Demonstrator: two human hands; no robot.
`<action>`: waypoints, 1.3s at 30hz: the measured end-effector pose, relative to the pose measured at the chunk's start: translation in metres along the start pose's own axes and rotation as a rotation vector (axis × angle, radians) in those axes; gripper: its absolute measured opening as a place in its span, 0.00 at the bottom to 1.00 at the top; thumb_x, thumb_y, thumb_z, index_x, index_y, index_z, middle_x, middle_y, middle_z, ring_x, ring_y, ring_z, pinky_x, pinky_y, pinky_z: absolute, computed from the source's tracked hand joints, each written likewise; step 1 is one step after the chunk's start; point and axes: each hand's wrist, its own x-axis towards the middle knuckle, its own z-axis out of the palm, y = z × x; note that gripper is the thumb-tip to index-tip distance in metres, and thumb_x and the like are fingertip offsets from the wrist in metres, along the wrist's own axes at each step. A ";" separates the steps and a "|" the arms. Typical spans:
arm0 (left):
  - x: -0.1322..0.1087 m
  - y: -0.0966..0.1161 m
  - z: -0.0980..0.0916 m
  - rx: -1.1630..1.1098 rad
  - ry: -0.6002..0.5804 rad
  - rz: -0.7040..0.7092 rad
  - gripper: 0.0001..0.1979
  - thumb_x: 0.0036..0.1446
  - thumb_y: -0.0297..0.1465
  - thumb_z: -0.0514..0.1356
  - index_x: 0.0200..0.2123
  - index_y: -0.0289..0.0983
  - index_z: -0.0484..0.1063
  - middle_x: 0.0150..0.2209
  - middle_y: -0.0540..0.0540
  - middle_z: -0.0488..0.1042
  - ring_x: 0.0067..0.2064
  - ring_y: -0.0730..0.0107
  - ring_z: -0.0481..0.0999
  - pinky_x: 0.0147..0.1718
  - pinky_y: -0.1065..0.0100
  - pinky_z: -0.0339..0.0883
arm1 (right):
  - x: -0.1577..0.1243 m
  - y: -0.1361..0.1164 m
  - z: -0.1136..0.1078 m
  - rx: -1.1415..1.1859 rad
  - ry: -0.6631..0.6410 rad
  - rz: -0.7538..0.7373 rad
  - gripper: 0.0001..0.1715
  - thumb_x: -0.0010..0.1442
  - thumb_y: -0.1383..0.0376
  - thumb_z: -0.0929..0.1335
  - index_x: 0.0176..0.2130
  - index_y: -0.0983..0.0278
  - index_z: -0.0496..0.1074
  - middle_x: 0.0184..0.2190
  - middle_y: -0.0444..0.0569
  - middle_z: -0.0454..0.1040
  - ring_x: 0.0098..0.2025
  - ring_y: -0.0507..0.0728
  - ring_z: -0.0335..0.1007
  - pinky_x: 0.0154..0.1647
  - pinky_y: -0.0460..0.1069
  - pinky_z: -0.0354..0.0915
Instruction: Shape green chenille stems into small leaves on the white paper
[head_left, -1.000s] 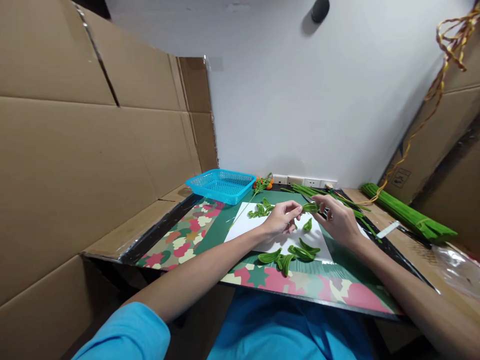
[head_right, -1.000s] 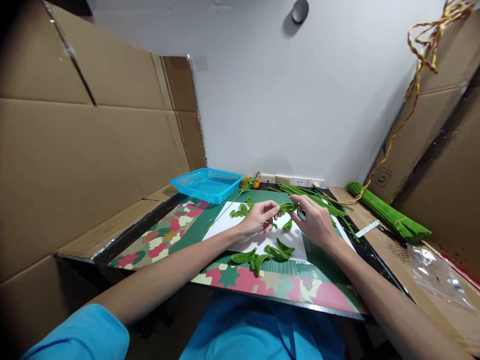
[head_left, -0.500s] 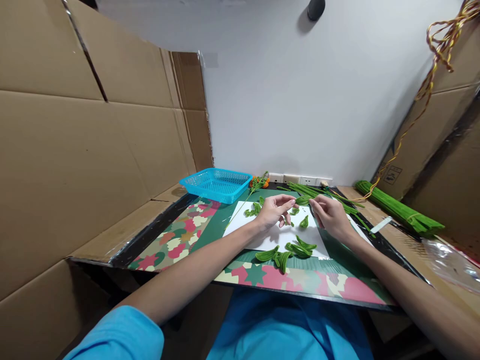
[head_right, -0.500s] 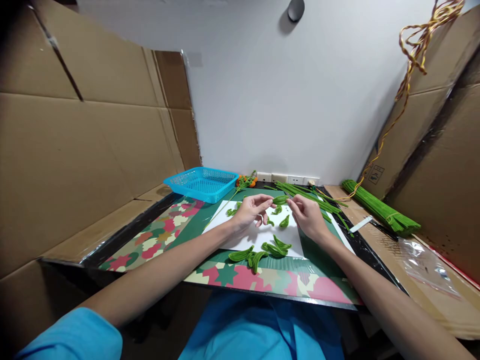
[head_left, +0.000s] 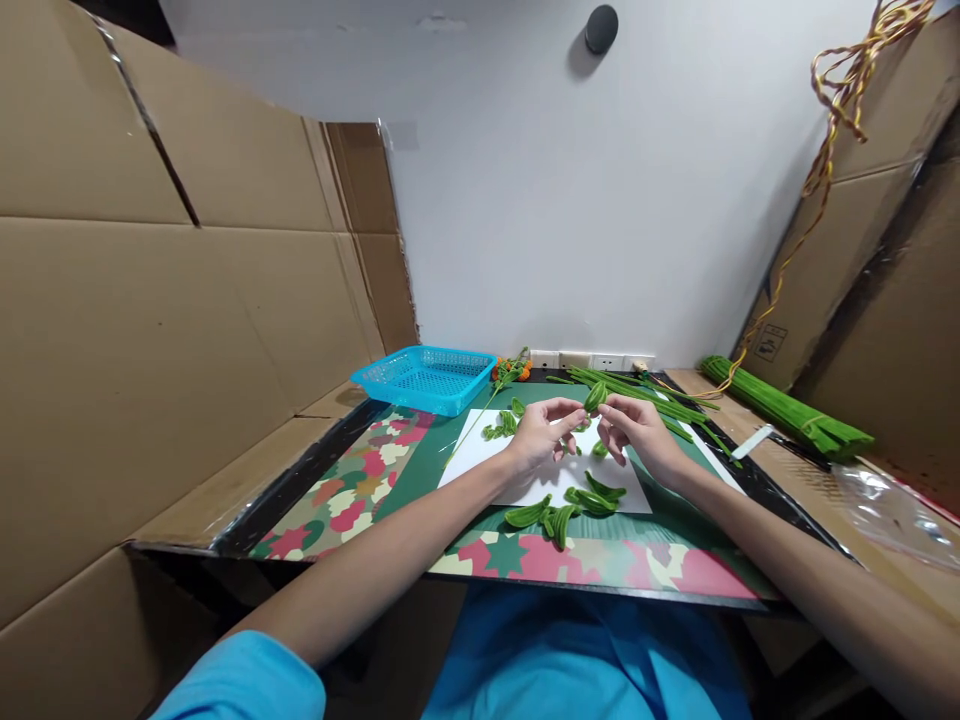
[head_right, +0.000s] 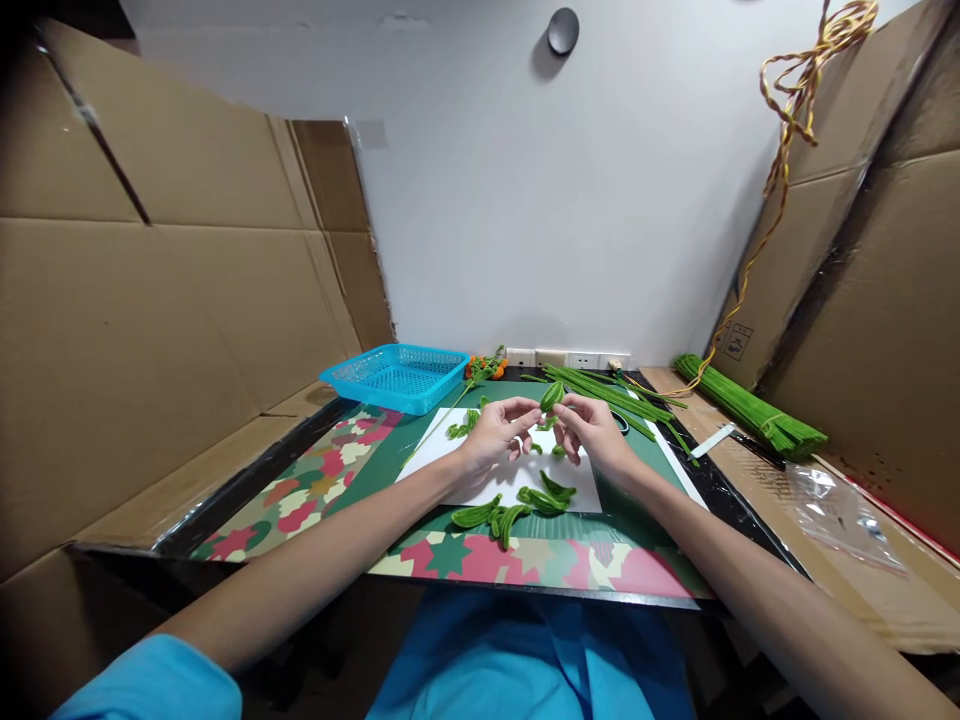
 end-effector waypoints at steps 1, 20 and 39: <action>0.000 0.000 0.000 0.019 -0.003 0.002 0.27 0.50 0.48 0.70 0.45 0.34 0.74 0.40 0.44 0.78 0.22 0.80 0.73 0.14 0.78 0.57 | 0.000 0.000 0.000 0.018 0.015 -0.004 0.22 0.61 0.47 0.72 0.34 0.63 0.68 0.21 0.41 0.69 0.14 0.49 0.62 0.13 0.44 0.57; -0.009 -0.006 0.001 0.472 -0.020 0.133 0.19 0.60 0.44 0.60 0.44 0.35 0.79 0.44 0.42 0.80 0.26 0.78 0.73 0.25 0.74 0.66 | 0.000 -0.006 -0.008 -0.059 0.167 0.010 0.25 0.46 0.52 0.81 0.35 0.68 0.80 0.26 0.52 0.79 0.25 0.57 0.75 0.26 0.50 0.73; -0.012 0.001 0.004 0.692 0.053 0.239 0.17 0.61 0.44 0.60 0.38 0.37 0.81 0.36 0.46 0.81 0.30 0.74 0.74 0.30 0.73 0.63 | 0.000 -0.002 -0.011 0.035 0.108 0.113 0.24 0.44 0.54 0.82 0.36 0.66 0.81 0.30 0.50 0.78 0.28 0.55 0.73 0.25 0.48 0.71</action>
